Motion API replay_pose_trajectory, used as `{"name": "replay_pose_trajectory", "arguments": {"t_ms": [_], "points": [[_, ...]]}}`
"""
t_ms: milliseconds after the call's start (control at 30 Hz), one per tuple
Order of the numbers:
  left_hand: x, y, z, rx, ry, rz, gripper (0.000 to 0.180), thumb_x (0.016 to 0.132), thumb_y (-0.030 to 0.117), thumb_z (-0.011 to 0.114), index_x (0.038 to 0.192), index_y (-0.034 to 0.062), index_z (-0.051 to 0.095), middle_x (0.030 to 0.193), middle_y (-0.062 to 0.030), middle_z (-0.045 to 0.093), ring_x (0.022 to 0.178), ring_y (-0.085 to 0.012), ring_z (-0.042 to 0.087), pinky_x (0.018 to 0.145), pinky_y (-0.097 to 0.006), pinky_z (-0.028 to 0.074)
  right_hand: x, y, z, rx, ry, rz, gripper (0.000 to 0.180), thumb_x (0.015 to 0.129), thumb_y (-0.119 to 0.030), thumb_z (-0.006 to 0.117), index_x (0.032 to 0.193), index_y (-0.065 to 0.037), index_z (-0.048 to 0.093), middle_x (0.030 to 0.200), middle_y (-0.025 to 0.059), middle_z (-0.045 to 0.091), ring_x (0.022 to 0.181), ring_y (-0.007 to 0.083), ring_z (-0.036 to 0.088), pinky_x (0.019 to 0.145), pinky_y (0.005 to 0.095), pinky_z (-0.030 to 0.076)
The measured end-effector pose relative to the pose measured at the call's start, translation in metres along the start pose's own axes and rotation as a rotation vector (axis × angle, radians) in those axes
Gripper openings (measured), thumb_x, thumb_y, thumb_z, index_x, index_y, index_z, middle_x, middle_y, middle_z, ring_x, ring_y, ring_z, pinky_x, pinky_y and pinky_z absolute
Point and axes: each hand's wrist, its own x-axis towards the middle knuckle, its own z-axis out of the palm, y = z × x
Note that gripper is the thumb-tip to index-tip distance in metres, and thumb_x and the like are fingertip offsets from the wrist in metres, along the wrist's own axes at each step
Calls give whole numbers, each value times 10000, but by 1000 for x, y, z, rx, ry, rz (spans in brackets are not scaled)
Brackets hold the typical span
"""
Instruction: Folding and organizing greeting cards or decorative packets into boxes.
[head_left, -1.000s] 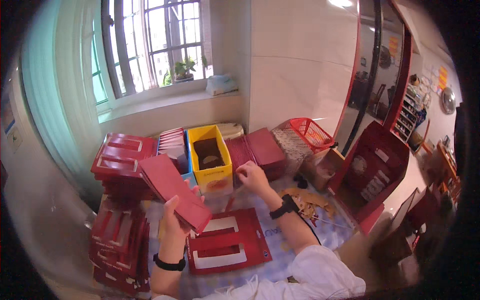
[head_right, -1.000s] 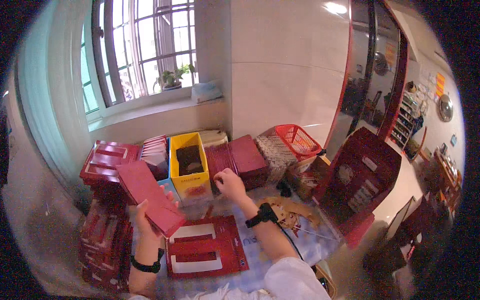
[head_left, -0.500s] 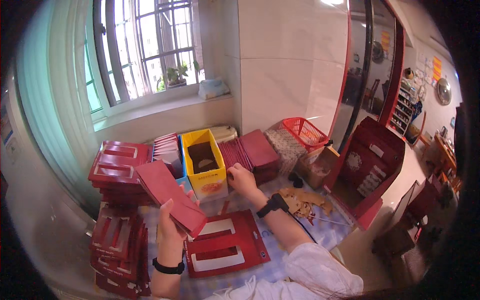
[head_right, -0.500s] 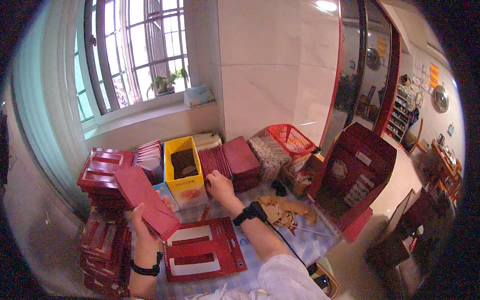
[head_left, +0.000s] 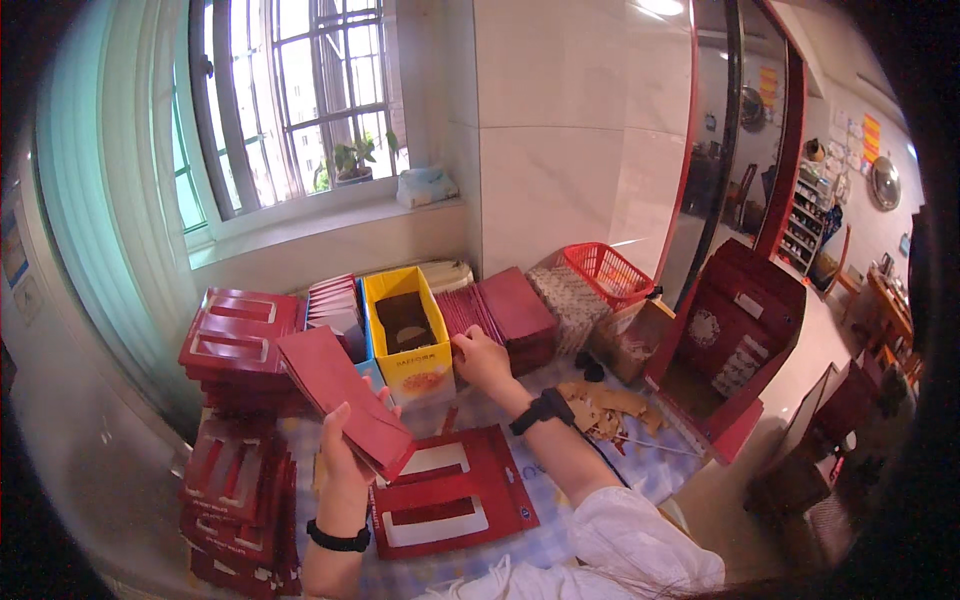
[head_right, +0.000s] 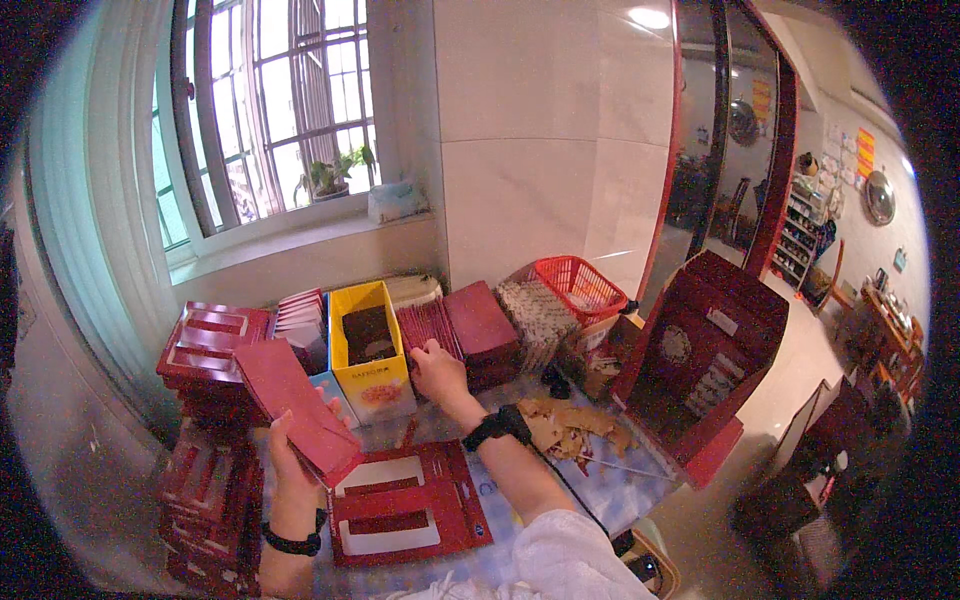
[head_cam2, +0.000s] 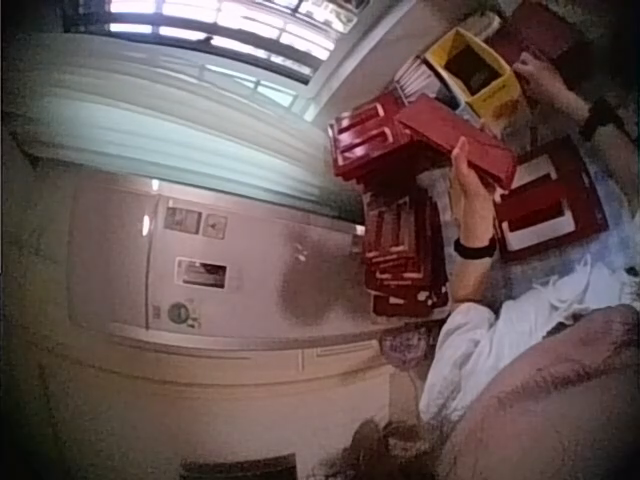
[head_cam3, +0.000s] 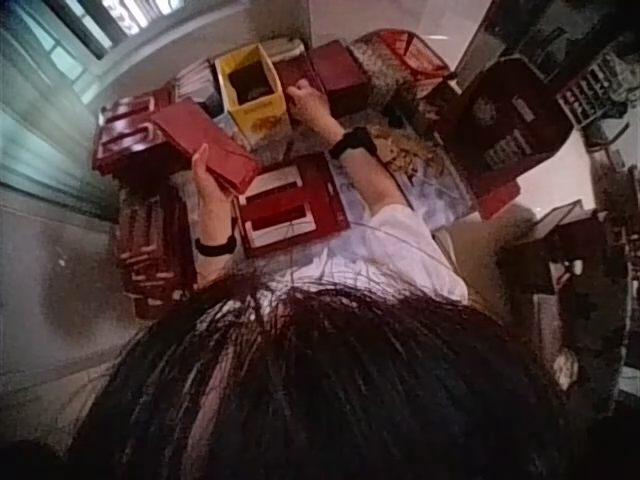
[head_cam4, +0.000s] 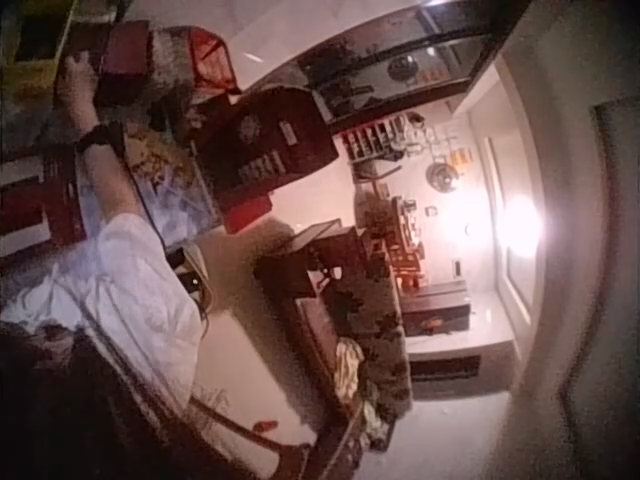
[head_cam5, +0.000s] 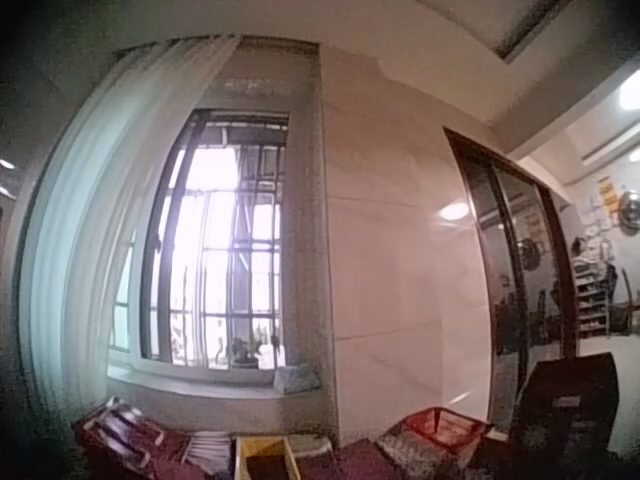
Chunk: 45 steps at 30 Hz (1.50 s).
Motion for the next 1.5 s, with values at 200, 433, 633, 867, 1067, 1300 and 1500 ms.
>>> {"name": "replay_pose_trajectory", "arguments": {"t_ms": [200,433,633,867,1067,1300,1500], "points": [[2,-1,-2,-25,-11,-18,582,795,282,520,1300,65,328,1284,-57,427,1163,-243,442,951,-461,391,4,4,2,-8,85,-114,99,717,-130,577,794,-83,534,829,86,516,755,303,586,615,430,495],[1,-4,2,10,43,16,575,779,299,538,1268,53,364,1237,-79,458,1102,-259,483,898,-471,427,14,-2,-9,99,135,6,93,708,-133,590,740,-57,546,793,101,533,700,313,572,603,412,473],[1,1,-2,-11,-9,9,551,793,265,534,1267,44,361,1260,-62,438,1142,-242,458,926,-451,416,10,-11,-44,164,209,31,98,709,-118,595,724,-42,535,780,107,537,676,300,572,601,394,472],[1,1,5,7,45,-9,536,788,242,548,1259,58,371,1242,-57,441,1132,-248,462,913,-448,424,-14,-17,-44,244,148,6,233,754,-181,582,927,-50,497,914,142,550,738,358,572,649,430,478],[5,-2,0,-32,7,-16,532,790,229,557,1261,69,367,1241,-54,435,1127,-254,465,903,-443,432,-16,-20,-32,239,118,21,338,775,-154,552,1076,-27,463,960,190,573,809,379,578,702,435,474],[0,-3,0,13,52,-60,553,784,197,568,1277,75,349,1247,-58,431,1169,-280,438,894,-445,441,-10,-25,-79,278,323,76,219,755,-50,546,974,-44,539,833,187,584,742,336,589,644,391,477],[6,-12,-12,-64,-27,-61,652,722,113,605,1307,87,318,1236,-76,447,1174,-273,438,896,-432,440,-27,-42,-134,558,543,67,187,802,-24,510,988,-26,529,839,72,578,716,161,567,672,293,476]]}}
